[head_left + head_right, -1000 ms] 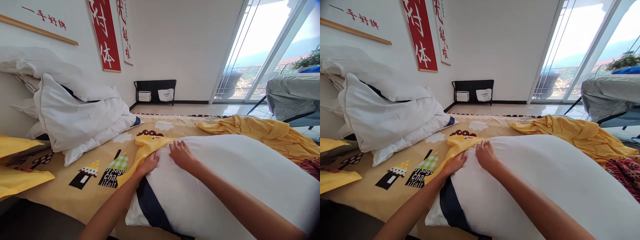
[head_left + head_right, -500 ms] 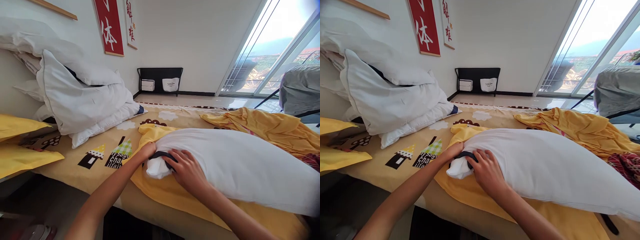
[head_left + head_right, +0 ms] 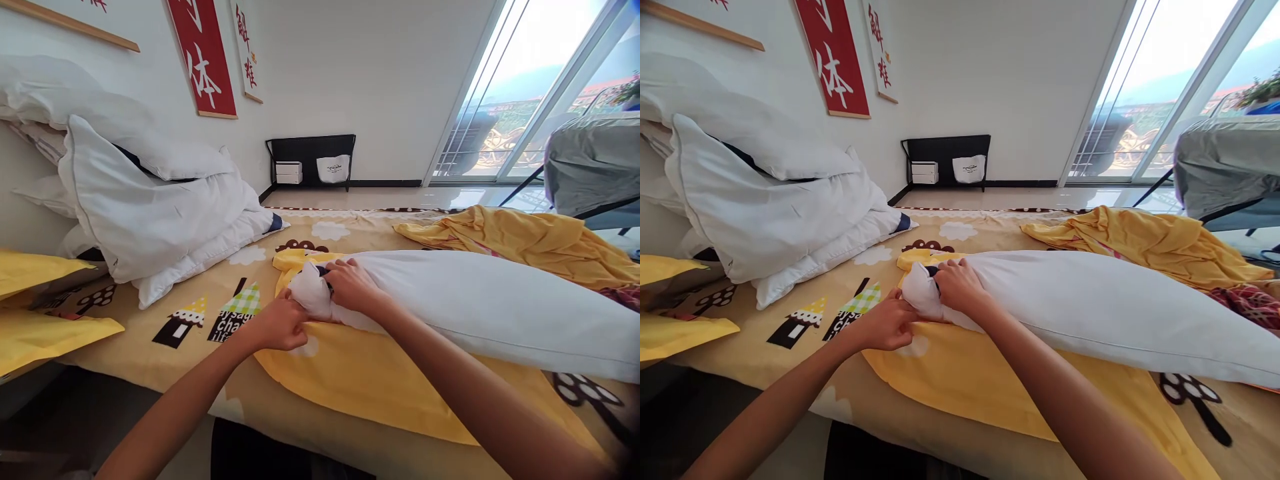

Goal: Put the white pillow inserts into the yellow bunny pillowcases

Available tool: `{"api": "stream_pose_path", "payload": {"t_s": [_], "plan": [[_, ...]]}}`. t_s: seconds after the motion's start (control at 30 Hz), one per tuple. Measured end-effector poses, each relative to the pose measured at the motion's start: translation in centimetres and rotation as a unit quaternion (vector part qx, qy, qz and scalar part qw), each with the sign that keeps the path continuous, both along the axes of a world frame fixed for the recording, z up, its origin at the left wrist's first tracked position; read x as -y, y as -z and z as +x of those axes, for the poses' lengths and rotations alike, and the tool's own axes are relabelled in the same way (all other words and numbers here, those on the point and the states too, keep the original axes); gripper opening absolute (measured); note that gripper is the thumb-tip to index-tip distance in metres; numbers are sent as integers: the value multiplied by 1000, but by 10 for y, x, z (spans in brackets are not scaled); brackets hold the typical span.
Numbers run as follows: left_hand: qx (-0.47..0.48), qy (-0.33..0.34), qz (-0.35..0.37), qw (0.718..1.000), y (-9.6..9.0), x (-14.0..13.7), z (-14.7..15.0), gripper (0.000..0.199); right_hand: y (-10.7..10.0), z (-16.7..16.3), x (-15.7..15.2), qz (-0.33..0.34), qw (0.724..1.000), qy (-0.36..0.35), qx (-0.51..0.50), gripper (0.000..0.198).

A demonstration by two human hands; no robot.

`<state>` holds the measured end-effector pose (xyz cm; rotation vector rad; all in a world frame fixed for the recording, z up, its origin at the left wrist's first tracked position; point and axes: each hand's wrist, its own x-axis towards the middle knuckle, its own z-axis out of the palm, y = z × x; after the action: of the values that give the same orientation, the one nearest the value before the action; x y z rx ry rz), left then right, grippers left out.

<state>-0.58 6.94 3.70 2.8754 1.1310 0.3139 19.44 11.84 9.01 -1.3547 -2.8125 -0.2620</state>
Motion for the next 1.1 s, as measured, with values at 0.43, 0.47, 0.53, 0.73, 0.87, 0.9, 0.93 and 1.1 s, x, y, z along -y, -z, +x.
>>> {"api": "stream_pose_path", "payload": {"t_s": [0.43,0.47,0.53,0.73,0.87,0.9,0.93,1.1], "plan": [[195,-39,61,978,18,-6,25,17,14,0,-6,-128,988,-66,54,40],[200,-33,53,978,18,-4,21,13,10,5,-4,-119,990,-69,1,48],[197,-32,37,979,19,1,14,7,9,13,7,-80,985,-66,-140,62],[142,-72,6,987,30,12,7,7,24,9,41,-31,981,-138,-131,46],[119,-27,9,992,28,19,4,17,15,4,23,-70,989,-129,0,31],[119,-26,13,993,27,20,3,17,11,2,16,-75,989,-125,22,28],[121,-31,21,992,25,21,4,16,9,-2,9,-80,989,-120,37,26],[166,-54,81,981,24,15,23,5,26,-32,-3,-132,984,-119,16,12]]}}
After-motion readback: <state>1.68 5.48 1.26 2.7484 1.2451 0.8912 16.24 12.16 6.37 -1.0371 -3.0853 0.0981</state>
